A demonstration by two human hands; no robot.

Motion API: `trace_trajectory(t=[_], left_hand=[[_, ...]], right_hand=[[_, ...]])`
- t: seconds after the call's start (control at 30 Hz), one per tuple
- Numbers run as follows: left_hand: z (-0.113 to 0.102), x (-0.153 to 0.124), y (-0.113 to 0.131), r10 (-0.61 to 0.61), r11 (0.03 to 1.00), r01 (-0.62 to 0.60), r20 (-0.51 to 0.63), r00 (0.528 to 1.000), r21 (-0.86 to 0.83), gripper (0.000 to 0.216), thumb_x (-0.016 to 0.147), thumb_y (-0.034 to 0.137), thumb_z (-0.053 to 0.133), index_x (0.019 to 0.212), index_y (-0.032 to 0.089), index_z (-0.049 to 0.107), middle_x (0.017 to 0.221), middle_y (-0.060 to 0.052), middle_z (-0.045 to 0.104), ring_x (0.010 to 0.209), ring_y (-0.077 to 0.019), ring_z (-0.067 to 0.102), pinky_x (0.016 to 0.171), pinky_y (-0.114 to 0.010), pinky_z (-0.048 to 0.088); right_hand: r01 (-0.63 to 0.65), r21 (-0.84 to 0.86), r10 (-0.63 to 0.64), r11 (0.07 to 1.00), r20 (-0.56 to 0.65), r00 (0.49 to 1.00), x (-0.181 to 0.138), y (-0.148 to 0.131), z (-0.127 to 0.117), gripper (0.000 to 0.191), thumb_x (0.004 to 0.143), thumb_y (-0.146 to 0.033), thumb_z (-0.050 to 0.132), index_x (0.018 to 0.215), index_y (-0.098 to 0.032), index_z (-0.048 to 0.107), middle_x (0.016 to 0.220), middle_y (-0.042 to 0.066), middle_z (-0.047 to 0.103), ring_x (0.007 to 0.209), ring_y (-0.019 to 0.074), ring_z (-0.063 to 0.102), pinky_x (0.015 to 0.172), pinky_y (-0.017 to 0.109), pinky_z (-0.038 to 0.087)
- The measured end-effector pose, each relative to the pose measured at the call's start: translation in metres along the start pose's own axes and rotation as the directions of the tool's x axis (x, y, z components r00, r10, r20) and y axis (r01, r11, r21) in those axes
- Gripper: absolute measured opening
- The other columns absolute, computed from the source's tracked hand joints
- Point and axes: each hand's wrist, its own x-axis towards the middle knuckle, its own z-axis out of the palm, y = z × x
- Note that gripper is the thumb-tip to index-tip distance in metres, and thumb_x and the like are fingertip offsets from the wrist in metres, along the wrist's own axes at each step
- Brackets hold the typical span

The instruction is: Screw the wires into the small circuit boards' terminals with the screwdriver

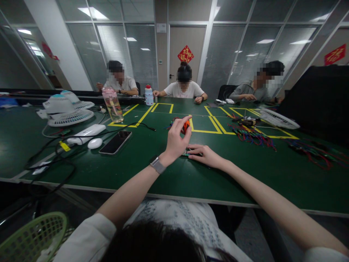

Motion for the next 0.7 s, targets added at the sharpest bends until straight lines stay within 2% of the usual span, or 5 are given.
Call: trace_trajectory(t=[0.17,0.33,0.5,0.63,0.7], left_hand=[[-0.0012,0.0007,-0.0010,-0.002,0.996,0.005,0.035,0.999,-0.084,0.032,0.095,0.018,0.037,0.123,0.020,0.054,0.117,-0.008,0.060,0.106,-0.0161,0.056,0.091,-0.030,0.046],[-0.0004,0.0022,-0.0017,-0.067,0.992,0.069,0.023,0.997,-0.102,0.028,0.093,0.020,0.046,0.119,0.020,0.057,0.100,-0.005,0.061,0.084,-0.0121,0.059,0.073,-0.023,0.050],[-0.0011,0.0024,-0.0011,-0.070,0.997,0.069,-0.020,0.997,-0.040,0.021,0.086,0.029,0.062,0.105,0.022,0.065,0.094,-0.003,0.055,0.082,-0.0123,0.055,0.073,-0.023,0.049],[-0.0017,0.0024,-0.0014,-0.080,0.990,0.084,0.040,0.996,-0.116,0.030,0.096,0.026,0.042,0.119,0.021,0.059,0.108,-0.007,0.059,0.097,-0.0141,0.057,0.084,-0.026,0.048],[-0.0013,0.0026,-0.0020,-0.093,0.982,0.101,0.056,0.994,-0.159,0.032,0.097,0.023,0.038,0.123,0.020,0.056,0.110,-0.007,0.062,0.097,-0.0142,0.059,0.085,-0.027,0.048]], right_hand=[[0.003,-0.020,-0.003,1.000,0.005,1.000,0.0002,0.0003,0.0001,0.033,0.090,-0.040,0.056,0.115,-0.024,0.069,0.130,0.009,0.060,0.122,0.0264,0.054,0.106,0.042,0.041],[-0.010,-0.003,0.010,1.000,-0.013,1.000,-0.0004,-0.0003,0.0001,0.032,0.089,-0.041,0.057,0.114,-0.026,0.069,0.129,0.008,0.060,0.121,0.0269,0.055,0.105,0.044,0.041],[-0.005,-0.007,0.005,1.000,0.000,1.000,-0.0003,0.0012,0.0007,0.032,0.089,-0.040,0.056,0.114,-0.025,0.069,0.130,0.009,0.060,0.122,0.0269,0.054,0.105,0.044,0.041],[0.004,-0.029,-0.005,1.000,-0.004,1.000,0.0004,0.0038,0.0016,0.032,0.089,-0.041,0.057,0.115,-0.026,0.069,0.130,0.008,0.060,0.122,0.0262,0.054,0.105,0.043,0.041],[0.004,-0.037,-0.004,0.999,0.003,1.000,0.0006,0.0035,0.0014,0.033,0.090,-0.041,0.056,0.116,-0.025,0.068,0.131,0.008,0.059,0.122,0.0257,0.054,0.105,0.042,0.041]])
